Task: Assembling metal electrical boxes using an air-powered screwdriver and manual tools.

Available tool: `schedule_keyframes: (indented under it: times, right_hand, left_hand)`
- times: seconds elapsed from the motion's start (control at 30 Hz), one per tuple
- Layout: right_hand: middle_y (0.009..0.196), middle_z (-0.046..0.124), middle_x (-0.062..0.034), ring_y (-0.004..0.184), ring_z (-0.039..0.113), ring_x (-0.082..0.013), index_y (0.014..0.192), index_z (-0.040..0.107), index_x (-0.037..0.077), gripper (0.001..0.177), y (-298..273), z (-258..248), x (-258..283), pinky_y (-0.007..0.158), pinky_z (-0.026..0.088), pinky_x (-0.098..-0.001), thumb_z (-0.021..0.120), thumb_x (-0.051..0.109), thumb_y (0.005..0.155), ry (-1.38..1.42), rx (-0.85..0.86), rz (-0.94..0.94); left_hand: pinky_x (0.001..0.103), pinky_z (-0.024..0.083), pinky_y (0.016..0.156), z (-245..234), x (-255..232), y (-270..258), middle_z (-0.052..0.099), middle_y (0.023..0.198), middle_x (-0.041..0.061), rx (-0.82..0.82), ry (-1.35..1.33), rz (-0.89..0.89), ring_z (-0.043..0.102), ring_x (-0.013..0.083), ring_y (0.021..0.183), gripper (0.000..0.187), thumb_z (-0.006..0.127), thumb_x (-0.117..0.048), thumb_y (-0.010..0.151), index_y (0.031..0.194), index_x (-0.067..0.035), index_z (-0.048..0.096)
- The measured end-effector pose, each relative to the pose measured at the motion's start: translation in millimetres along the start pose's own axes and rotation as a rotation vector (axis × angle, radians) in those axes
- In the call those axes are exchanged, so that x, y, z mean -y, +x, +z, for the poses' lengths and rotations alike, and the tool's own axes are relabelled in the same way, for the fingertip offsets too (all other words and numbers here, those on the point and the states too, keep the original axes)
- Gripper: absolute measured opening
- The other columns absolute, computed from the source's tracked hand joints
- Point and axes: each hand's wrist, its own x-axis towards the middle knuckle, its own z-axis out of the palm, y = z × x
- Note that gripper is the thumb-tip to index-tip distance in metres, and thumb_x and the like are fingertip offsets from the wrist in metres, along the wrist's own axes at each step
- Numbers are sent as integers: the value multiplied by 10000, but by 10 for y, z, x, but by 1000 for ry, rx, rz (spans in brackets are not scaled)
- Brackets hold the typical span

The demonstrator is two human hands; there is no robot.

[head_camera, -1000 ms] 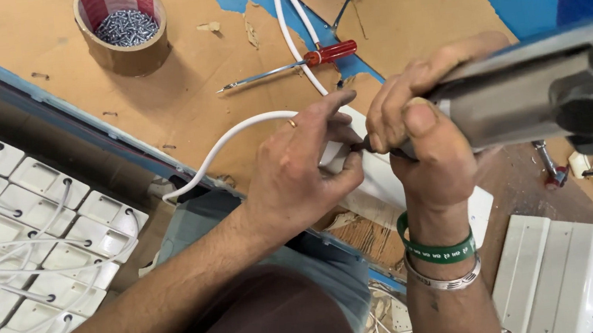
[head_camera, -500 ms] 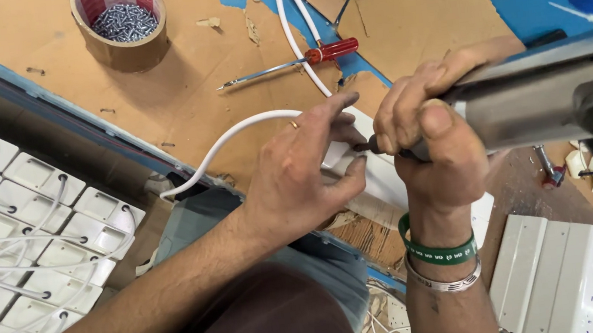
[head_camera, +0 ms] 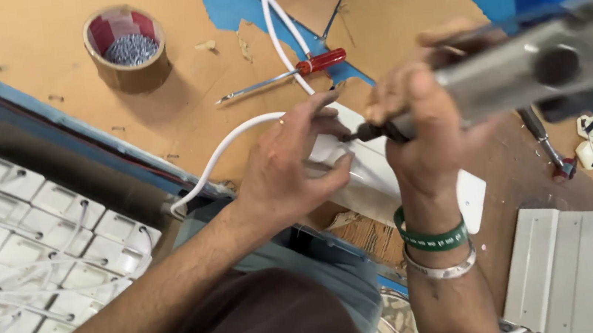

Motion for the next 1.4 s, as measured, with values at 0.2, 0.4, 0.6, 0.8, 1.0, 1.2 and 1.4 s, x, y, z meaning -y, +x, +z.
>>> schedule_keyframes:
  times: [0.2,0.4,0.6,0.8,1.0,1.2,1.4]
  right_hand:
    - [766,504,-75,601,500,-170,1213,526,-12,309,-401,-605,611,560,477,-313,691,208,1073,-366,-335,-29]
    - [796,522,-73,635,509,-167,1228,564,-20,404,-1433,-1758,817,576,467,-312,708,333,1093,-692,-634,-14]
    - [821,720,-150,757,702,-275,1029,725,-42,443,-2550,-2529,394,717,555,-446,888,356,923,-1808,-542,493]
    - [839,724,-178,759,713,-402,1162,771,65,537,-2794,-2544,152,710,578,-507,930,427,798,-1945,-600,656]
    - [1208,682,-235,1111,654,-418,1288,711,55,623,-2367,-2307,253,958,553,-480,933,306,763,-1865,-417,630]
    - [1523,474,-169,1446,409,-277,1555,340,44,1082,-1814,-2011,-148,1174,368,-429,908,136,640,-665,-116,638]
    - [1333,645,-168,1246,597,-217,1467,504,-47,811,-1402,-1917,-402,1079,522,-385,876,208,793,-386,-142,584]
  left_hand:
    - [403,541,1077,-220,74,36,662,1326,123,113,53,124,659,270,1269,841,886,-224,827,1497,-46,411]
    - [455,491,1087,-414,29,301,563,1416,213,347,183,106,568,374,1317,991,932,-276,711,1506,-48,386]
    - [466,499,1035,-372,-73,573,617,1327,195,661,249,-19,613,361,1229,1005,920,-222,650,1495,-70,398]
    - [450,538,973,-434,-111,483,668,1264,154,703,376,-80,656,327,1179,940,967,-258,578,1370,-72,497]
    - [410,568,982,-485,-53,230,661,1288,157,643,295,-155,669,298,1183,916,936,-183,593,1388,-44,503]
    - [401,546,980,-455,262,149,721,1208,126,679,215,-200,700,257,1166,859,952,-242,573,1317,-23,582]
    - [377,560,944,-345,448,136,704,1208,161,482,149,-305,699,258,1116,773,836,-328,761,1382,31,550]
